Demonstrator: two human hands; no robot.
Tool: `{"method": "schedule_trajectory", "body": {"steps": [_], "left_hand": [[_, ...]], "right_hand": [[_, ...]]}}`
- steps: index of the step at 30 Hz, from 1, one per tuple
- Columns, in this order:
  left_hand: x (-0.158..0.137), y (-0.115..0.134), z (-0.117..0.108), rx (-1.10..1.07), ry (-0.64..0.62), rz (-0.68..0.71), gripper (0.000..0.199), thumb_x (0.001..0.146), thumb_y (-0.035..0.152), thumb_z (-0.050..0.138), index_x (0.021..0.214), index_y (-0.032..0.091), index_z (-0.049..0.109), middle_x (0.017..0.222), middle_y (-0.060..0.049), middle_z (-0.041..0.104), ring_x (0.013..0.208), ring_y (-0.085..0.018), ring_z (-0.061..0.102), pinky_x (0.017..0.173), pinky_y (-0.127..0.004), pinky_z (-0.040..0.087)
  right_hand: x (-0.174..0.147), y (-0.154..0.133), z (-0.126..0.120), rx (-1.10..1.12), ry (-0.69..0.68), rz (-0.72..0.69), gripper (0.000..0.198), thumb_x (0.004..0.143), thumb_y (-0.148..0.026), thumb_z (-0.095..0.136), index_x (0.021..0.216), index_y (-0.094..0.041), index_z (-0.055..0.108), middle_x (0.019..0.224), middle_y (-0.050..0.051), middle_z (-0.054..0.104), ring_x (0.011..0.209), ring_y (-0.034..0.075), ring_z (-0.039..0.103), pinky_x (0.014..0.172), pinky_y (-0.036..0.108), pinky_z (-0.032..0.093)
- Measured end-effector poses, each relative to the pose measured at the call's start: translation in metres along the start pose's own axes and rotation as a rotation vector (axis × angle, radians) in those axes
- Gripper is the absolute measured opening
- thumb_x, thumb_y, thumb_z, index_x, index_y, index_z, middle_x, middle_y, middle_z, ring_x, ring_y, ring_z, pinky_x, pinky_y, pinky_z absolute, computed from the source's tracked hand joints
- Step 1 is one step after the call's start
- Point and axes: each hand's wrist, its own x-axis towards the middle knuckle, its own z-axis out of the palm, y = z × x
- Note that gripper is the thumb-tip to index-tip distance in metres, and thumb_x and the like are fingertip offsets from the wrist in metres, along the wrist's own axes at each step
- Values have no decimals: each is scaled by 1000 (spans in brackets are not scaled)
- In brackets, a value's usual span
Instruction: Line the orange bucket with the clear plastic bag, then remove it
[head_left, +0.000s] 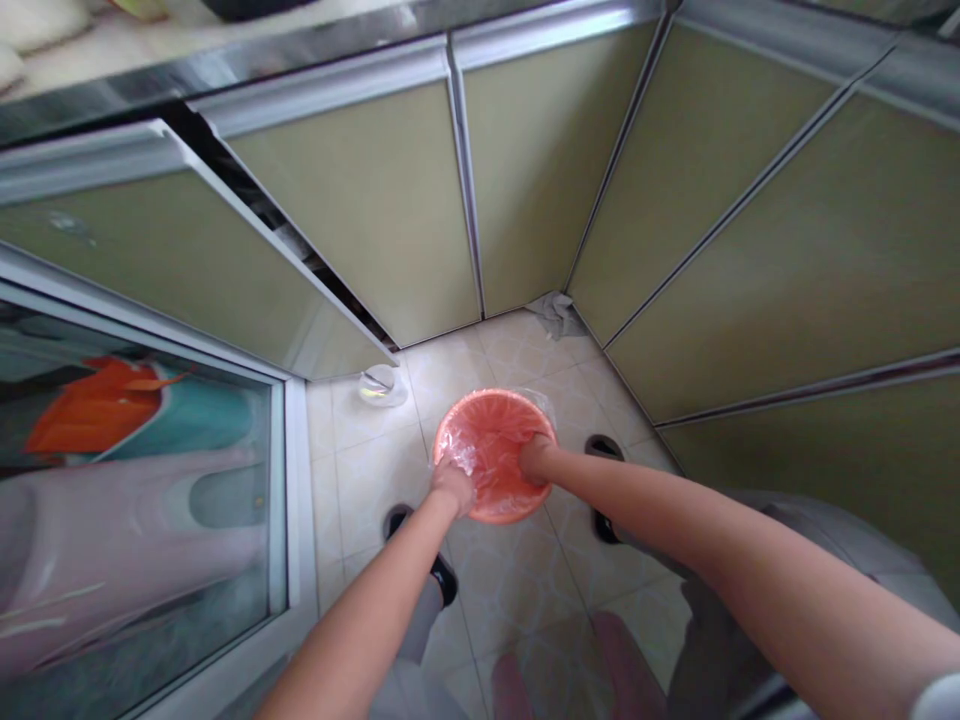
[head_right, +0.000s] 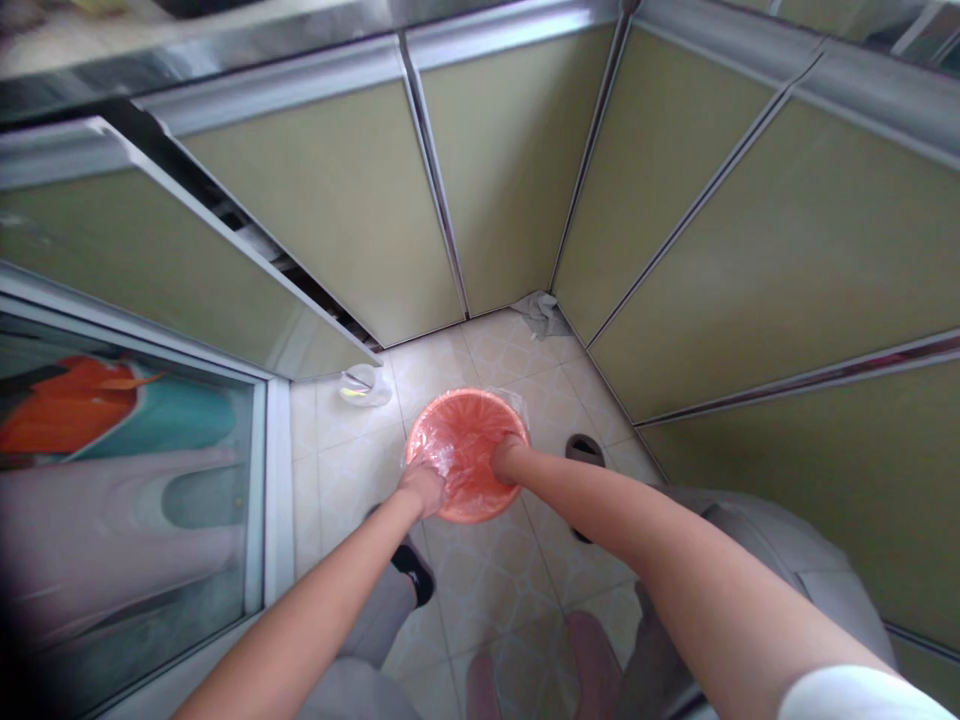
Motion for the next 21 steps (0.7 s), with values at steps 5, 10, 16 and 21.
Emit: {"method": "schedule_trajectory", "body": {"steps": [5,10,16,21], "left_hand": [[-52,22,-23,196,24,20,35,93,27,50,109,17,80,116,-19,77,118,-34,67,114,-50,37],[-110,54,-34,142,122,-19,37,96,26,49,119,22,77,125,-15,74,122,-33,65,107,-48,45],[-177,86,-22,-242,161,-168,34,100,36,49,121,28,74,116,-8,79,107,-26,73,91,-35,51],[-218,122,-6,-492,188,-157,28,99,40,50,85,23,68,82,-3,74,80,-20,68,70,-27,43]], "right_hand": [[-58,-7,-22,-108,-51,-106,15,70,-9,76,61,-18,68,82,11,77,105,36,74,104,58,51],[-133,-10,-39,-166,-16,-168,29,96,-34,62,103,-12,79,106,23,78,103,38,75,89,52,59],[-218,-24,-40,21,3,-150,37,98,-38,55,124,-23,76,121,16,77,113,33,73,85,39,56],[-284,-39,-35,224,117,-233,30,98,-38,54,83,-22,75,83,10,76,77,23,70,63,29,42]]}}
